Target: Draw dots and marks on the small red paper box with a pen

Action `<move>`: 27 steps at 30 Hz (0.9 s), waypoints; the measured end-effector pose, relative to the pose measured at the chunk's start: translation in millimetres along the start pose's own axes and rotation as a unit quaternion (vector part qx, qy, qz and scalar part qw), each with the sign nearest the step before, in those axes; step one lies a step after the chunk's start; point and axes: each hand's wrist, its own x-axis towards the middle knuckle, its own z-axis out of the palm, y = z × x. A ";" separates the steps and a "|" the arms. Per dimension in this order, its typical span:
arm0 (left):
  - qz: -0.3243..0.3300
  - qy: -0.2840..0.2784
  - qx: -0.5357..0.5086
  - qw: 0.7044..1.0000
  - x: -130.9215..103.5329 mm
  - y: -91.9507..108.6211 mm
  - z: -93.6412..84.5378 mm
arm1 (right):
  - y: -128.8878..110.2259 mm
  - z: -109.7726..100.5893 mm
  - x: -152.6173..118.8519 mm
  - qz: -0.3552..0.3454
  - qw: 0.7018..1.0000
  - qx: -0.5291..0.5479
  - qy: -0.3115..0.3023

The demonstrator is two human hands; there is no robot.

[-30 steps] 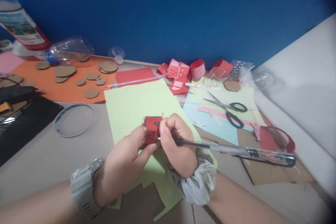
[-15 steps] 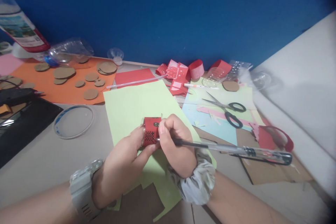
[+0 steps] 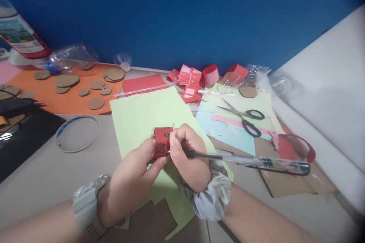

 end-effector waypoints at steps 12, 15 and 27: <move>0.057 0.013 -0.035 0.998 -2.4 -7.7 2.0 | 3.3 2.0 -0.3 -0.070 0.997 0.033 0.027; 0.080 0.016 -0.094 0.992 -0.8 -6.1 1.2 | 5.3 3.1 -1.3 -0.094 0.993 0.046 0.054; 0.081 0.047 -0.155 0.983 0.3 -2.8 7.1 | -5.3 -2.6 11.7 0.091 0.979 0.112 0.144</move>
